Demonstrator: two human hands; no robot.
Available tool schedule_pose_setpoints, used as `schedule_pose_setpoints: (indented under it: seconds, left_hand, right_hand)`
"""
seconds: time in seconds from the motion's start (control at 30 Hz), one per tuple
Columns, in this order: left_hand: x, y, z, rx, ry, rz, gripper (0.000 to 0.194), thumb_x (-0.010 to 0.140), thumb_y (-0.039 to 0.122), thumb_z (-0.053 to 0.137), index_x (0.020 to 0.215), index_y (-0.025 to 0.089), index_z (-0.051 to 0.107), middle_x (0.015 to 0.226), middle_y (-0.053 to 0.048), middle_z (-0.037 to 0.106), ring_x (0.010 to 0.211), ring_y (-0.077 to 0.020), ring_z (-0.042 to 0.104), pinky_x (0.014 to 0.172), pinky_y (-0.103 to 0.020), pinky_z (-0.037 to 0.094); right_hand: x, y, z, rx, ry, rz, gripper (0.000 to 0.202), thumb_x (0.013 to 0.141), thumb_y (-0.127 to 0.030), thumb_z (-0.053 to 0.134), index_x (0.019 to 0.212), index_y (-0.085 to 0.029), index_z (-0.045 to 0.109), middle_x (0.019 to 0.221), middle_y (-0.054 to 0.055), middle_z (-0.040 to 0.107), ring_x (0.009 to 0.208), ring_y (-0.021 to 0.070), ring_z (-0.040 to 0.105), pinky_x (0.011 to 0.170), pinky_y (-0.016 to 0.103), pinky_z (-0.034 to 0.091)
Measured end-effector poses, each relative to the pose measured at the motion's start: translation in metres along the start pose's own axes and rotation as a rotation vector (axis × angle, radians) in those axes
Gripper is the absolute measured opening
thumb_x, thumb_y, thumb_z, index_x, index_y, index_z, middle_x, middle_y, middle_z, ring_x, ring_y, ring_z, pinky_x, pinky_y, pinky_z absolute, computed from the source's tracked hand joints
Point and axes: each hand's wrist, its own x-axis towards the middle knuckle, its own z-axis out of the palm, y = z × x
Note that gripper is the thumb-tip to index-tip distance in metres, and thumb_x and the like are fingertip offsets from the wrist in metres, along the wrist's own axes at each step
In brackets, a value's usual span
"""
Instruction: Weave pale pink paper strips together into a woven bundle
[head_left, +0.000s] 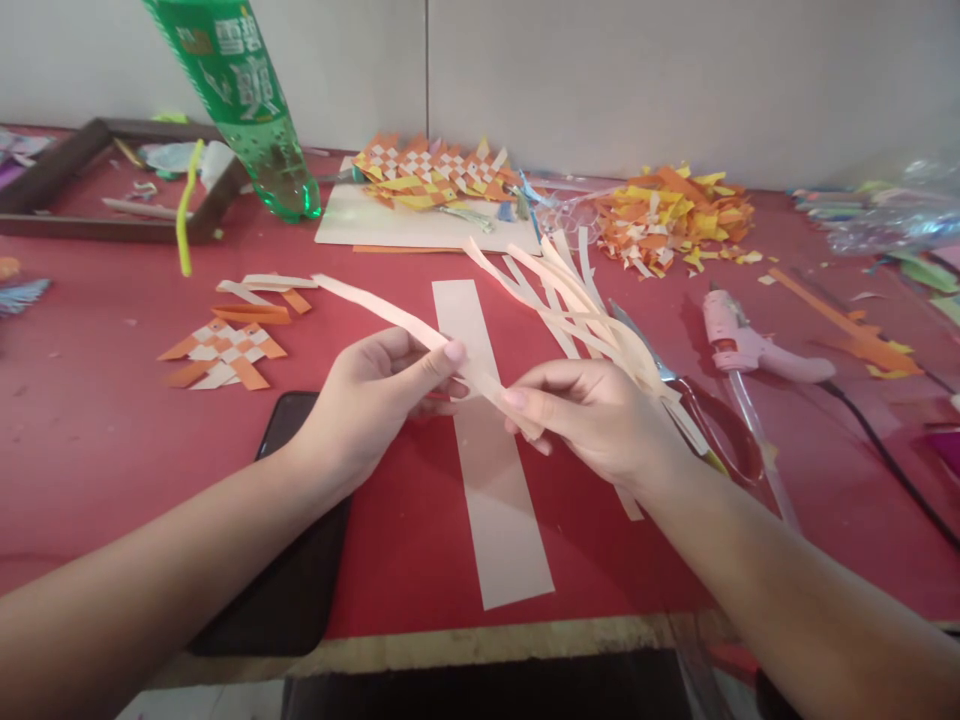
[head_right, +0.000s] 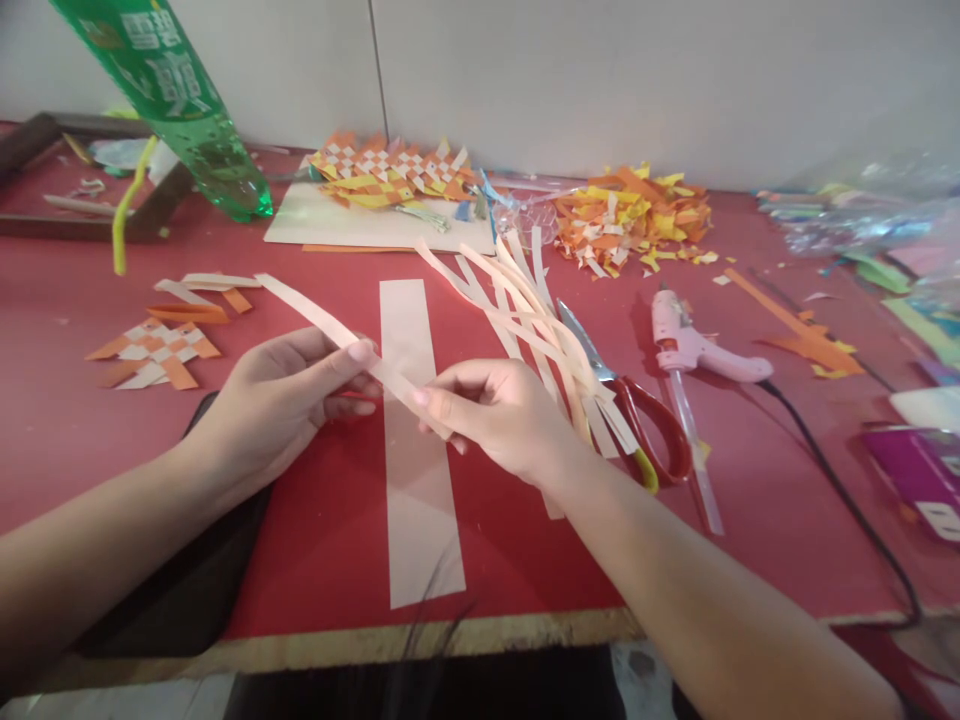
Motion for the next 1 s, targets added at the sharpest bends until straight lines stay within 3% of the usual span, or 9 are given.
schedule_pose_setpoints:
  seconds: [0.2, 0.43, 0.73, 1.0]
  left_hand:
    - [-0.0001, -0.0026, -0.0014, 0.017, 0.019, -0.019, 0.021, 0.075, 0.035, 0.079, 0.081, 0.016, 0.072, 0.075, -0.004, 0.074, 0.070, -0.0135, 0.071, 0.065, -0.021, 0.058]
    - [0.0001, -0.0024, -0.0016, 0.027, 0.029, 0.000, 0.020, 0.076, 0.035, 0.078, 0.081, 0.016, 0.072, 0.074, -0.004, 0.074, 0.070, -0.0132, 0.071, 0.064, -0.020, 0.058]
    - [-0.0029, -0.0010, 0.0019, 0.058, -0.076, 0.002, 0.015, 0.075, 0.032, 0.079, 0.075, 0.018, 0.075, 0.072, -0.001, 0.074, 0.067, -0.0104, 0.070, 0.065, -0.016, 0.058]
    - [-0.0044, -0.0027, 0.0008, 0.065, -0.130, -0.005, 0.013, 0.075, 0.030, 0.079, 0.077, 0.018, 0.074, 0.077, -0.001, 0.074, 0.069, -0.0110, 0.069, 0.066, -0.018, 0.058]
  right_hand:
    - [-0.0012, 0.0012, 0.0002, -0.034, 0.011, -0.016, 0.026, 0.086, -0.037, 0.068, 0.070, -0.017, 0.068, 0.064, 0.000, 0.064, 0.050, 0.0079, 0.052, 0.051, 0.024, 0.042]
    - [-0.0007, -0.0002, 0.0011, -0.038, 0.024, -0.008, 0.025, 0.085, -0.036, 0.069, 0.070, -0.017, 0.068, 0.057, -0.002, 0.059, 0.049, 0.0084, 0.051, 0.050, 0.024, 0.041]
    - [0.0002, 0.0079, 0.0033, 0.229, 0.004, 0.024, 0.016, 0.083, -0.035, 0.072, 0.077, -0.020, 0.072, 0.068, -0.001, 0.067, 0.062, 0.0113, 0.059, 0.058, 0.025, 0.046]
    - [0.0003, 0.0040, 0.0094, 0.134, 0.021, -0.005, 0.015, 0.081, -0.033, 0.073, 0.075, -0.019, 0.071, 0.066, -0.001, 0.067, 0.058, 0.0114, 0.059, 0.057, 0.026, 0.046]
